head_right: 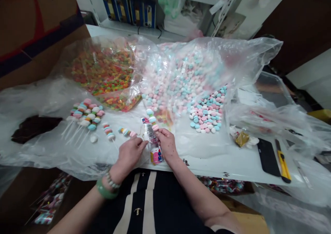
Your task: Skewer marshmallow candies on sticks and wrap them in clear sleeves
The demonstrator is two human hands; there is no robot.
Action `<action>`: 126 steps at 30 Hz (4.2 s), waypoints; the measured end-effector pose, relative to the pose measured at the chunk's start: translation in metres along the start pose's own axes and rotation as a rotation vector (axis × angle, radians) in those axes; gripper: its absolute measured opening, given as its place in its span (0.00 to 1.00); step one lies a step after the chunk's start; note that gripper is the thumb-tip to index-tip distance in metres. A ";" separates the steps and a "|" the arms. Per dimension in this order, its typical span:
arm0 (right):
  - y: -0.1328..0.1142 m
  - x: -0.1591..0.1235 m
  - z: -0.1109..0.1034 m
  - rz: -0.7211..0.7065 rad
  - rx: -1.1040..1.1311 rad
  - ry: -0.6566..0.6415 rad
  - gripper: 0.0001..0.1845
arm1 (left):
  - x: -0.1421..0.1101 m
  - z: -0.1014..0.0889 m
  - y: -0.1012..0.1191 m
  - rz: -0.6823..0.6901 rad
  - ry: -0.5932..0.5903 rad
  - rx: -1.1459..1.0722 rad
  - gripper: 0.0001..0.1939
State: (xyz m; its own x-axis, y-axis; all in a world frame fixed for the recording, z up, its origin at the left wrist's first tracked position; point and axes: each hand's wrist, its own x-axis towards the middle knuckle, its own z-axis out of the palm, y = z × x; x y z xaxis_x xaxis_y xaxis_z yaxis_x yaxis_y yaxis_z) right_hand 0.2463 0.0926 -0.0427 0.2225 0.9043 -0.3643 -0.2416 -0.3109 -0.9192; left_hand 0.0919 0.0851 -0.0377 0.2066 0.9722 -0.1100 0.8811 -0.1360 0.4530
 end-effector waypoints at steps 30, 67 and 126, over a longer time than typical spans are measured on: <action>0.035 0.002 -0.008 -0.256 -1.090 0.154 0.08 | -0.003 0.029 -0.004 -0.069 -0.095 -0.142 0.07; 0.029 -0.029 0.006 -0.002 0.209 -0.340 0.14 | -0.008 0.021 0.032 -0.510 0.322 -1.770 0.10; 0.034 -0.073 -0.018 -1.201 -1.234 -0.052 0.12 | -0.026 -0.029 -0.053 -0.574 0.466 -2.075 0.09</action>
State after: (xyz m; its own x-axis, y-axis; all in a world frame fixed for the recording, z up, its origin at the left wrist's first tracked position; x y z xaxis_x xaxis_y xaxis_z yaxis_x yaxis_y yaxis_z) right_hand 0.2387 0.0105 -0.0498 -0.3134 0.7806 0.5408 0.8408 0.4928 -0.2241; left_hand 0.0270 0.0721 -0.0332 -0.2015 0.8280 -0.5233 -0.8405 0.1282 0.5264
